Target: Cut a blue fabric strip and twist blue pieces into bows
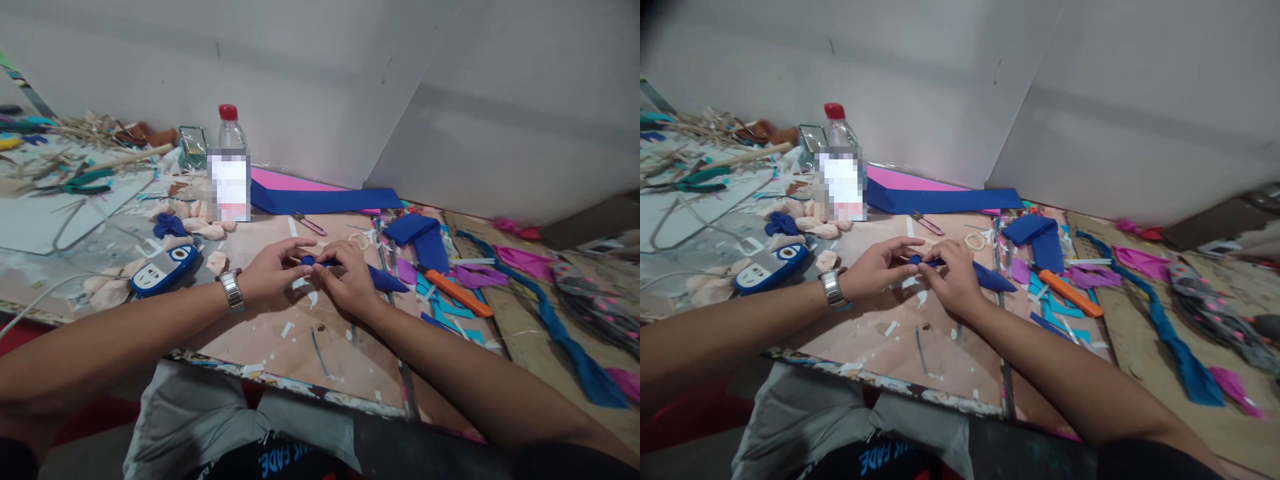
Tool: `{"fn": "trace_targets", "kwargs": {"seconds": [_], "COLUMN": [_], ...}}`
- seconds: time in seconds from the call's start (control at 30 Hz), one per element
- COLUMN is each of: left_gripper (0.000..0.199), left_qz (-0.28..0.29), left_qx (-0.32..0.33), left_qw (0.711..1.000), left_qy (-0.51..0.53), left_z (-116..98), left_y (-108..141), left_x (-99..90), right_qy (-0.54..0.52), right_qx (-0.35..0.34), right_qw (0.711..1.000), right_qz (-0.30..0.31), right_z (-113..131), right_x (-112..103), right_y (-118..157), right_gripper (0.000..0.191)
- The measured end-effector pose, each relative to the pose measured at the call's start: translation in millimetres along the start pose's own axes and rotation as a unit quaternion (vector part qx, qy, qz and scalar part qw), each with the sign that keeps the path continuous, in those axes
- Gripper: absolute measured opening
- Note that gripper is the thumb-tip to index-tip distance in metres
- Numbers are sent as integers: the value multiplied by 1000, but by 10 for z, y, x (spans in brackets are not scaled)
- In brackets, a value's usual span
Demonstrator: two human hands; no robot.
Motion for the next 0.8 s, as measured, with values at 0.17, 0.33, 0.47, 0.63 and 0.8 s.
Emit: {"fn": "trace_targets", "kwargs": {"seconds": [0.17,0.33,0.47,0.63,0.8], "left_gripper": [47,43,43,42,44], "left_qz": [-3,-8,3,7,20], "left_qx": [6,14,20,24,25], "left_qw": [1000,1000,999,999,999], "left_qy": [-6,-4,24,38,41], "left_z": [12,33,55,58,63], "left_y": [4,-9,-14,-6,-2], "left_x": [4,-6,-6,3,7], "right_qy": [-10,-6,-3,10,13], "right_qx": [21,22,21,17,16], "right_qw": [1000,1000,1000,1000,1000], "right_qz": [14,13,9,4,6], "right_z": [0,10,17,19,29], "right_x": [19,16,6,0,-3], "right_y": [2,10,13,17,15], "right_gripper": [15,11,9,10,9]}}
Point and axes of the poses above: each hand's wrist, its own y-axis away from the middle knuckle, its own x-axis out of the palm, z = x × y, the point moved 1 cm from there along -y, towards the middle knuckle, and after that the axes turned 9 degrees about z, right-handed, at the moved point
